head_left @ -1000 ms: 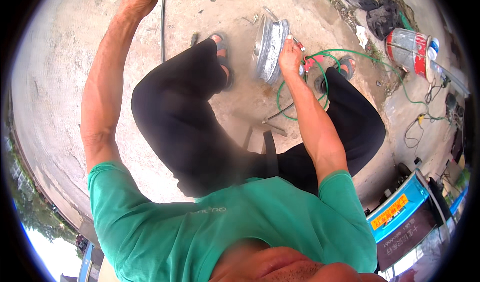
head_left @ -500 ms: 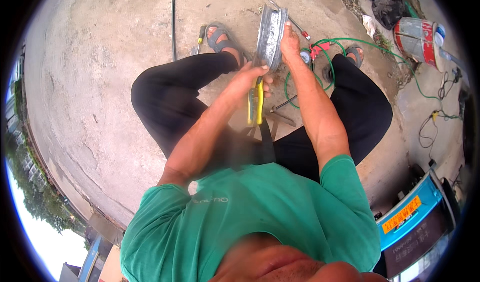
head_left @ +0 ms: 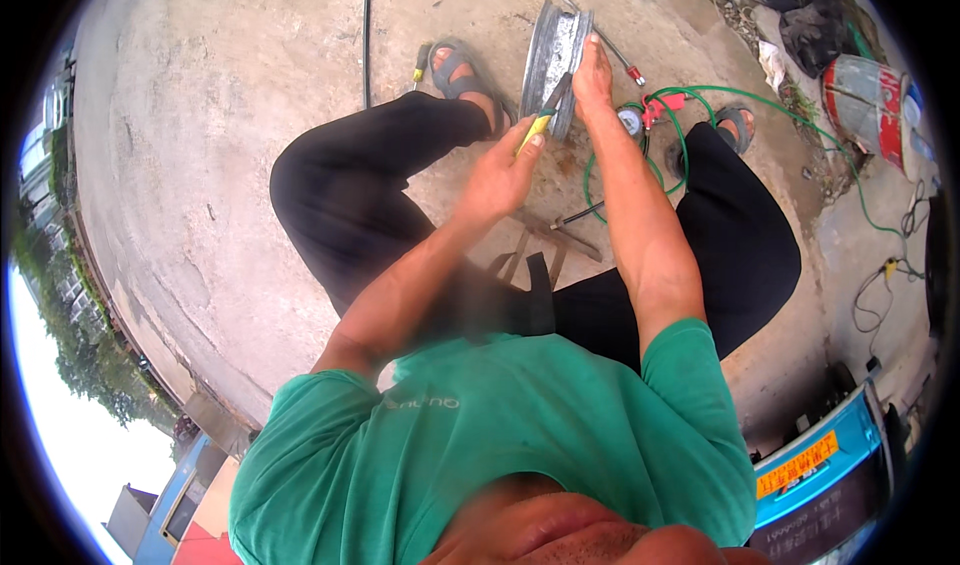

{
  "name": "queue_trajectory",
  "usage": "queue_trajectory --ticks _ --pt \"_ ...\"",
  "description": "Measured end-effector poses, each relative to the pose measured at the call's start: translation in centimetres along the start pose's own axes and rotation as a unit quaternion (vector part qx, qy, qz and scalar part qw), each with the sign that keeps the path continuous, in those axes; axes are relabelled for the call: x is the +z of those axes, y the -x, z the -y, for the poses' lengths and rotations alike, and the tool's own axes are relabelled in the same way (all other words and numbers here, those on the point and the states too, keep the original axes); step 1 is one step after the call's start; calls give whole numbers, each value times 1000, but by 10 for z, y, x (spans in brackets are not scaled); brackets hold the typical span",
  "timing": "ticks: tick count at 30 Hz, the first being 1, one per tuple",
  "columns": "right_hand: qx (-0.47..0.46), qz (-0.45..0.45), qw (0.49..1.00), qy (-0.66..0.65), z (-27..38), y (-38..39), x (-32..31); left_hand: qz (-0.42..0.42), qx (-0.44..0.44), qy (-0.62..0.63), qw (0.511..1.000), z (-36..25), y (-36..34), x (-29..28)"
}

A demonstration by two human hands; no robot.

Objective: The person cleans and repairs a bicycle wheel rim by scraping the edges with a tool and applying a black sealant strip around the inner circumference.

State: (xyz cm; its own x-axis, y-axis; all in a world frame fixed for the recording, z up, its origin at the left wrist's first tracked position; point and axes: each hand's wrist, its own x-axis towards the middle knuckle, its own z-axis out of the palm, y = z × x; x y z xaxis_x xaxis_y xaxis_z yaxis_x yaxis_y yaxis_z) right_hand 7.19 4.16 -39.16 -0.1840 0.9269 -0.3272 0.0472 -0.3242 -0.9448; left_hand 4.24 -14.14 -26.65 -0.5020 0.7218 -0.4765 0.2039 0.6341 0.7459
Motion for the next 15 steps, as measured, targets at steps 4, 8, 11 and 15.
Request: queue_trajectory --ticks 4,8,11,15 --pt "-1 78 984 163 6 30 -10 -2 -38 -5 999 -44 -49 -6" --pt "-33 59 980 187 -2 25 -19 8 -43 -38 998 -52 -53 -9" --pt "-57 40 985 160 -9 6 -12 -4 -63 -22 998 -21 -9 -7" --pt "-28 57 988 142 6 19 -14 -18 -48 -29 998 -9 7 -3"
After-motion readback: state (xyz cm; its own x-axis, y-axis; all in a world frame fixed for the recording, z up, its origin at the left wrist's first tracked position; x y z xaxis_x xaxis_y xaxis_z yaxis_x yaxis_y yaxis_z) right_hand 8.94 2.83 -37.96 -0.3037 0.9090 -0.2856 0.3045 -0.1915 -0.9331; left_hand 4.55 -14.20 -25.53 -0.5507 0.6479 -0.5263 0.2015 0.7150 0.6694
